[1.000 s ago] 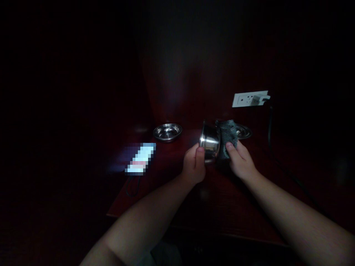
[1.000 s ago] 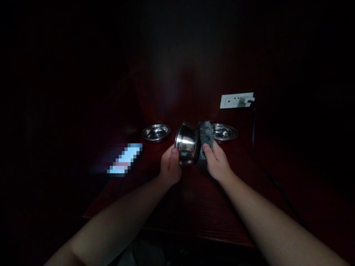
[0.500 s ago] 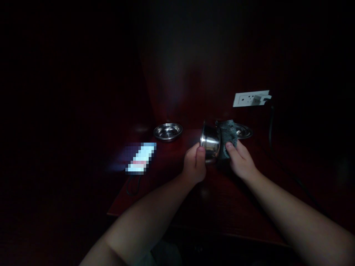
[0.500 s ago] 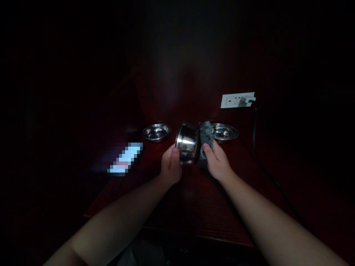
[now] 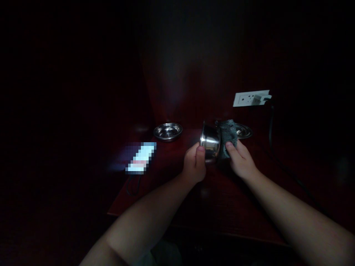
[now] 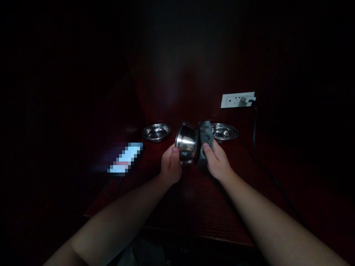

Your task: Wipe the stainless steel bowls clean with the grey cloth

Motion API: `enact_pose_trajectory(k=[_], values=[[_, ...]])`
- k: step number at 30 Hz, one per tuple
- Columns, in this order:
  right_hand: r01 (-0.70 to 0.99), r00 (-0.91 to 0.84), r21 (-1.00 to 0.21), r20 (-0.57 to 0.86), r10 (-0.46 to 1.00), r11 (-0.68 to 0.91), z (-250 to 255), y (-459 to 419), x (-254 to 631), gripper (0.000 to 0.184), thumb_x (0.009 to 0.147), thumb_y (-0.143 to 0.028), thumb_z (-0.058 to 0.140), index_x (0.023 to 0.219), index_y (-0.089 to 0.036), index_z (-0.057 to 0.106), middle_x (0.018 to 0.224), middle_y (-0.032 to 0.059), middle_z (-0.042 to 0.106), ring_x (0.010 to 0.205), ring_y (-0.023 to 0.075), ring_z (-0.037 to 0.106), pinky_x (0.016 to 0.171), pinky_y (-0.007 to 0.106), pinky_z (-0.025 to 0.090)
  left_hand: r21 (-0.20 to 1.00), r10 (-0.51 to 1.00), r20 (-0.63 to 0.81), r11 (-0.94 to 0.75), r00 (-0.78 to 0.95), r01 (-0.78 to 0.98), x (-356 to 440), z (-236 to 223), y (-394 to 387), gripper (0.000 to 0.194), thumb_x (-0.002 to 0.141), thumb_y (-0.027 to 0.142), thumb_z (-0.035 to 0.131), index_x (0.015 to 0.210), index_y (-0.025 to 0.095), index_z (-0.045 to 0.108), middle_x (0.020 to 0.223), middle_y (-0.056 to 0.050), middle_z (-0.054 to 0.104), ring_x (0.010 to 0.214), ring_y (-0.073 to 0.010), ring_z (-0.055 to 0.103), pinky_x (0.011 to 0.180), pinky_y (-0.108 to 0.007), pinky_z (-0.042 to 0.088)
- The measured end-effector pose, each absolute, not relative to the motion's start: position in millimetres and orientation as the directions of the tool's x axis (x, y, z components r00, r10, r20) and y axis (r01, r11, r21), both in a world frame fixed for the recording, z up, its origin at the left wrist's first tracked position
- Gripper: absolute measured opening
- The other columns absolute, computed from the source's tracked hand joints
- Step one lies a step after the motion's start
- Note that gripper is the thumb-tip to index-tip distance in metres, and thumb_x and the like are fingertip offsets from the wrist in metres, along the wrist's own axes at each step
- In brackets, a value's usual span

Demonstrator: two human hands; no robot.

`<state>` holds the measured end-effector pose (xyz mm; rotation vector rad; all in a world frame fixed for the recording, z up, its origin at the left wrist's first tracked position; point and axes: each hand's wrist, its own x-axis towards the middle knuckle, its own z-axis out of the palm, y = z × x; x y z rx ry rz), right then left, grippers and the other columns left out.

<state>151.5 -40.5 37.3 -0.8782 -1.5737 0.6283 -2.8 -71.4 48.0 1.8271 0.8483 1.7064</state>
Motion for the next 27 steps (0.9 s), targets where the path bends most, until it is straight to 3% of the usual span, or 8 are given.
enact_pose_trajectory(k=[27], values=[[0.213, -0.050, -0.761, 0.618, 0.784, 0.613, 36.2, -39.0, 152.6, 0.033, 0.087, -0.044, 0.043, 0.103, -0.019, 0.057, 0.086, 0.0036, 0.061, 0.079, 0.0186, 0.057, 0.074, 0.032, 0.046, 0.741, 0.745, 0.666, -0.665, 0.020, 0.096, -2.5, 46.1, -69.7, 0.044, 0.092, 0.038, 0.024, 0.093, 0.013, 0.060, 0.081, -0.007, 0.064, 0.071, -0.0135, 0.057, 0.063, -0.026, 0.046]])
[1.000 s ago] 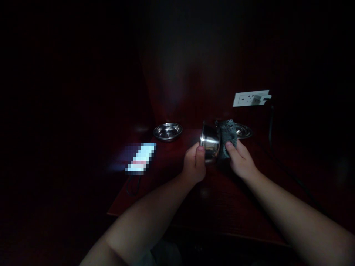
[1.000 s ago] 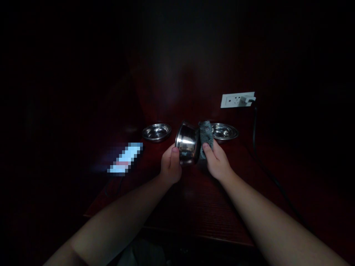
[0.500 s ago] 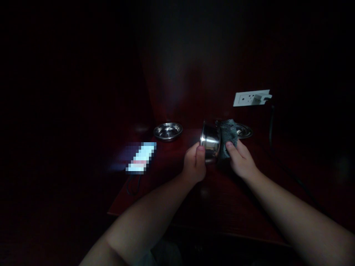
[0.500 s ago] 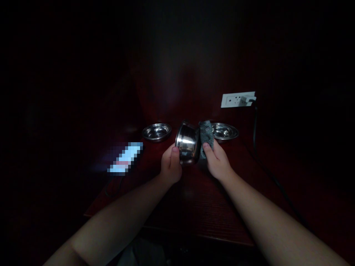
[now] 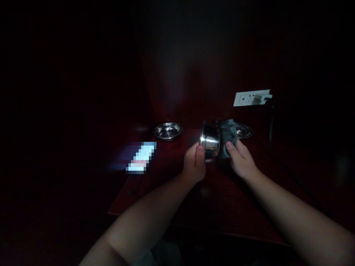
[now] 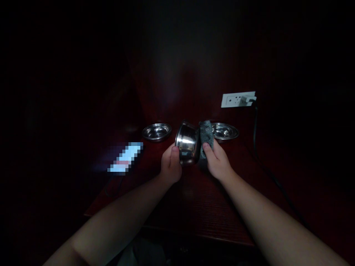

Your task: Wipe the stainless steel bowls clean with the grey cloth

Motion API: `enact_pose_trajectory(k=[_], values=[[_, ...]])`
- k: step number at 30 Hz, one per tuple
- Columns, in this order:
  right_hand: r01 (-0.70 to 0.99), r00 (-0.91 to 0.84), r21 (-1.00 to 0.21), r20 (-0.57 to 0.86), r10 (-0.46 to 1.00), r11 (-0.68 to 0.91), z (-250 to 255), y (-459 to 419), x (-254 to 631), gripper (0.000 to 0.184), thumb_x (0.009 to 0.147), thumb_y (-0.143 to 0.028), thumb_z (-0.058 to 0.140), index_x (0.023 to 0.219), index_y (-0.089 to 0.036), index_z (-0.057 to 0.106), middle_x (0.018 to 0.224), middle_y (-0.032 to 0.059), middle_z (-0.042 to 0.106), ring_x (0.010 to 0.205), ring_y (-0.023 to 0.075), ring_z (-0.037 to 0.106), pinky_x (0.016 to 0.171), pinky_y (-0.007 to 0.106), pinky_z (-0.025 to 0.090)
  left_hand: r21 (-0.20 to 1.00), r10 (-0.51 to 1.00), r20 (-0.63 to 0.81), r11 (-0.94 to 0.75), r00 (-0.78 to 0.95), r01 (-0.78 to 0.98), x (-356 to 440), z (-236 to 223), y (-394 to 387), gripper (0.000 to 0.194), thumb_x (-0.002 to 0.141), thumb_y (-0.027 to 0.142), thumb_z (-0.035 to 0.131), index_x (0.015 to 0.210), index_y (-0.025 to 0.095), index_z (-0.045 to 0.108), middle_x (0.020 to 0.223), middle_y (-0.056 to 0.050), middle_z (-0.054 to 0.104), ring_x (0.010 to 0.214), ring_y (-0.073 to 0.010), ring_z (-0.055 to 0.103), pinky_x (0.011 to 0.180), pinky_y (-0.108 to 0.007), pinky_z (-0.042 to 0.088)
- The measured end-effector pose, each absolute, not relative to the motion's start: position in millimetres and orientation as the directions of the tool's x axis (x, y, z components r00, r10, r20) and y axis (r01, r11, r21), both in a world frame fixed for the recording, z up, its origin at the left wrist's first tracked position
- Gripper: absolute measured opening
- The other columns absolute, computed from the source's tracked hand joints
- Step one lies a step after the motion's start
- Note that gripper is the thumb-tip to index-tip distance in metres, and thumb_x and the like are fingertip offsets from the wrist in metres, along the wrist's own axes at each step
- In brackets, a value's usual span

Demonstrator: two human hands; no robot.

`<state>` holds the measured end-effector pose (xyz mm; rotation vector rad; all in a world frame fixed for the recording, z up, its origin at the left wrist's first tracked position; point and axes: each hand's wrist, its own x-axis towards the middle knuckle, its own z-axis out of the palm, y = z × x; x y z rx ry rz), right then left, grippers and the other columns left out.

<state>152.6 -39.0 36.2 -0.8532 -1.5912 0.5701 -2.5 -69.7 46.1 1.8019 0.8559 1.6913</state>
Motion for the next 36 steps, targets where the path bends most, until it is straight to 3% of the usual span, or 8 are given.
enact_pose_trajectory(k=[12, 36], values=[[0.243, -0.052, -0.753, 0.620, 0.783, 0.612, 35.6, -37.9, 152.7, 0.034, 0.087, -0.043, 0.042, 0.106, -0.019, 0.056, 0.080, 0.0041, 0.059, 0.081, 0.0208, 0.057, 0.075, 0.035, 0.047, 0.750, 0.752, 0.659, -0.657, -0.003, 0.077, -1.8, 48.4, -71.4, 0.044, 0.091, 0.038, 0.026, 0.090, 0.013, 0.061, 0.080, -0.006, 0.065, 0.067, -0.0125, 0.057, 0.060, -0.025, 0.045], [0.231, -0.058, -0.759, 0.614, 0.787, 0.609, 34.5, -36.7, 152.6, 0.034, 0.087, -0.044, 0.042, 0.106, -0.019, 0.055, 0.089, 0.0054, 0.061, 0.087, 0.0221, 0.056, 0.082, 0.039, 0.045, 0.746, 0.750, 0.662, -0.658, -0.007, 0.102, -2.0, 47.2, -70.6, 0.044, 0.091, 0.039, 0.025, 0.090, 0.013, 0.061, 0.079, -0.006, 0.064, 0.068, -0.0126, 0.056, 0.062, -0.025, 0.045]])
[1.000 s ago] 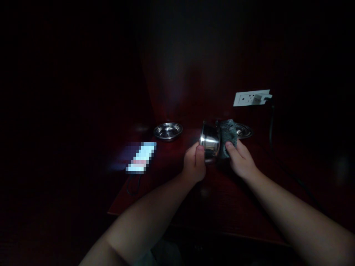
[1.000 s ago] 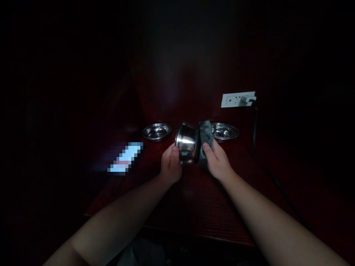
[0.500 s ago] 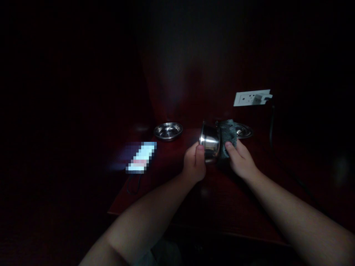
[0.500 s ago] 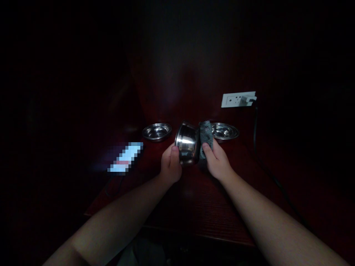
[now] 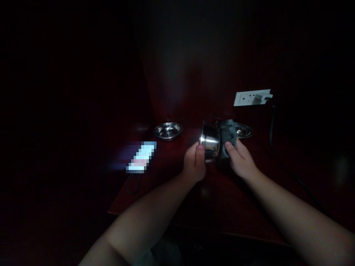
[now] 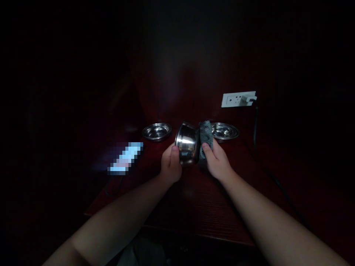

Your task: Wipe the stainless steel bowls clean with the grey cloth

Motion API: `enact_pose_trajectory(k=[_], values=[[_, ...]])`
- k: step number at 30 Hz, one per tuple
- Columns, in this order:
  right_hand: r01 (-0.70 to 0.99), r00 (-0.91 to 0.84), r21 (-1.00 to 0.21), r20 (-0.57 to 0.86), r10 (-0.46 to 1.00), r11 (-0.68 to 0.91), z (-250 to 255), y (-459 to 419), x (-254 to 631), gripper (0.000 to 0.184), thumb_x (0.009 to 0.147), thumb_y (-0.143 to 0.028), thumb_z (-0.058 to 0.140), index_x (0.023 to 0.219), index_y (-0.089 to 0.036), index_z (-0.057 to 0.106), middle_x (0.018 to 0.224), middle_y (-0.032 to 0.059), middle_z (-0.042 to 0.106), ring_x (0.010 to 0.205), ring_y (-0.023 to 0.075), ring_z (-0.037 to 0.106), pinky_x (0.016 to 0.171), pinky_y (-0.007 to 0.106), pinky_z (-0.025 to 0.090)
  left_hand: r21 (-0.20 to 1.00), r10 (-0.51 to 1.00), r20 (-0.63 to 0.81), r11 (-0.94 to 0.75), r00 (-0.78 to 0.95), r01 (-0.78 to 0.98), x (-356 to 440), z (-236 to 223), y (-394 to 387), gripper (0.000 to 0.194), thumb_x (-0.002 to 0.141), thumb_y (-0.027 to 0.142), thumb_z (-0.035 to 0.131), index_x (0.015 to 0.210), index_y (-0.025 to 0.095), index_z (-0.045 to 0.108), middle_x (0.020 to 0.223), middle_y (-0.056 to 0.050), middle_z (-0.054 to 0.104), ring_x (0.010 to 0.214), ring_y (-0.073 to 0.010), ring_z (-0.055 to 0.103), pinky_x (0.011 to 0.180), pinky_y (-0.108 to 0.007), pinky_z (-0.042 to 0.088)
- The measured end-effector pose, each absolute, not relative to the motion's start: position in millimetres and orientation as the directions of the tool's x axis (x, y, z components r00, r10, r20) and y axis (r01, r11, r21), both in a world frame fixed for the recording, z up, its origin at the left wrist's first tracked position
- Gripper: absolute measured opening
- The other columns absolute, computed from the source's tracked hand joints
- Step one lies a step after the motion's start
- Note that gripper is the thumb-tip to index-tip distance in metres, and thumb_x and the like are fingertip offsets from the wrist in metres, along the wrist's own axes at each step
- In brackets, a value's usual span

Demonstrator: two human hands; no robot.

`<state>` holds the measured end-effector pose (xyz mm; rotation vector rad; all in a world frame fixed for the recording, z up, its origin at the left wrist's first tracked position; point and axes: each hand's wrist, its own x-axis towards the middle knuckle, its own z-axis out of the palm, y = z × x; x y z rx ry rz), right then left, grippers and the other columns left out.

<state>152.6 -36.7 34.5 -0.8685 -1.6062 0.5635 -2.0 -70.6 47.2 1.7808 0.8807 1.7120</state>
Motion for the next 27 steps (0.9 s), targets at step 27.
enact_pose_trajectory(k=[27], values=[[0.209, -0.076, -0.763, 0.611, 0.788, 0.611, 35.8, -37.5, 152.8, 0.034, 0.086, -0.045, 0.043, 0.106, -0.020, 0.055, 0.092, 0.0061, 0.063, 0.087, 0.0235, 0.058, 0.078, 0.039, 0.047, 0.757, 0.760, 0.650, -0.647, -0.001, 0.086, -1.1, 46.8, -70.9, 0.044, 0.091, 0.039, 0.025, 0.090, 0.013, 0.060, 0.080, -0.006, 0.064, 0.070, -0.0132, 0.058, 0.062, -0.026, 0.046]])
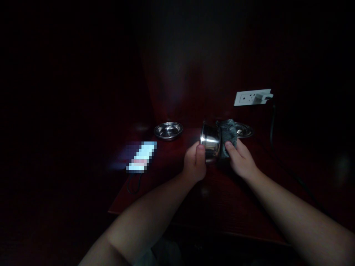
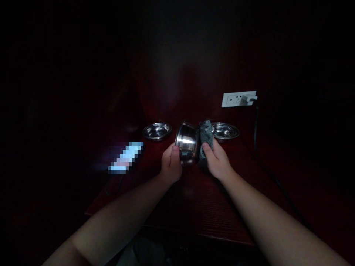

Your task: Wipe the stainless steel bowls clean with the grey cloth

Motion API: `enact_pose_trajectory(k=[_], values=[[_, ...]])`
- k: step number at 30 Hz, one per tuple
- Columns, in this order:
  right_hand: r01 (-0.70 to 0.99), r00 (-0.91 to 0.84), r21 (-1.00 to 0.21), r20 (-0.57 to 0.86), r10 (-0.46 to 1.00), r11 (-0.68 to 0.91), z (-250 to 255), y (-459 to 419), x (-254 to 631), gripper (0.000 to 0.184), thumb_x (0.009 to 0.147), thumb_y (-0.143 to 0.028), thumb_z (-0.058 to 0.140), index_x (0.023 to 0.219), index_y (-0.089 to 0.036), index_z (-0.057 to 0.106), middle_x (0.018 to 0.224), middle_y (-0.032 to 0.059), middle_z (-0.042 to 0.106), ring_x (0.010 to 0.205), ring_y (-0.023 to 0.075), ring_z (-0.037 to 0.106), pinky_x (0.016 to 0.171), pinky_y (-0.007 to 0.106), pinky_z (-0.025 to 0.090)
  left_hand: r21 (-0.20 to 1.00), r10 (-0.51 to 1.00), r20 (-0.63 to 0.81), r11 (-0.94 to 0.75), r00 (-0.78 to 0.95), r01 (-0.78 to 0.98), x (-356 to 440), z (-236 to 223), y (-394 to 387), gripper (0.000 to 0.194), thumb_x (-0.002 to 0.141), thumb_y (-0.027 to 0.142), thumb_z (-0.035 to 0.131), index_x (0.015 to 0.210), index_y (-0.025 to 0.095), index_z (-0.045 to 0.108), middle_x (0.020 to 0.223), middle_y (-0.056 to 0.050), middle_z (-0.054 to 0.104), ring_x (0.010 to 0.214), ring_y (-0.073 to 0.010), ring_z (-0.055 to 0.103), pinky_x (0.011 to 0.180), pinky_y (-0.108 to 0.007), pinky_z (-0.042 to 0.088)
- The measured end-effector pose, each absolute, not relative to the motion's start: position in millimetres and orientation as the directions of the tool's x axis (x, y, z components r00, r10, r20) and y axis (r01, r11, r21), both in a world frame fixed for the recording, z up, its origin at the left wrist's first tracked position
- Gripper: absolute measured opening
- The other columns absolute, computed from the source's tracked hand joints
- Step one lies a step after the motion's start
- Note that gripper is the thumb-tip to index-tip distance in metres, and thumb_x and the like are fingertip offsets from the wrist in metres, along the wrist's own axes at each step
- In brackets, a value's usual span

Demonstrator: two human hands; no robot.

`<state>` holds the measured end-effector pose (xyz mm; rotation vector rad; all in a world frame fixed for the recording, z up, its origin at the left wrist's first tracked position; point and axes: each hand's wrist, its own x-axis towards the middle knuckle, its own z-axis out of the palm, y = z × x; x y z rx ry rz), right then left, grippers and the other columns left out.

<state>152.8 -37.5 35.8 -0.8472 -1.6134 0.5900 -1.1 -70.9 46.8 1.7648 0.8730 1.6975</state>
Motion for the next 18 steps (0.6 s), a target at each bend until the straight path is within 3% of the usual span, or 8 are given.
enact_pose_trajectory(k=[18], values=[[0.242, -0.053, -0.754, 0.619, 0.784, 0.611, 37.2, -39.0, 152.1, 0.035, 0.086, -0.045, 0.043, 0.107, -0.019, 0.056, 0.090, 0.0048, 0.063, 0.085, 0.0208, 0.058, 0.078, 0.035, 0.047, 0.746, 0.750, 0.661, -0.657, -0.007, 0.114, -2.0, 48.3, -71.6, 0.045, 0.091, 0.039, 0.025, 0.090, 0.013, 0.061, 0.080, -0.006, 0.065, 0.069, -0.0127, 0.057, 0.062, -0.025, 0.046]])
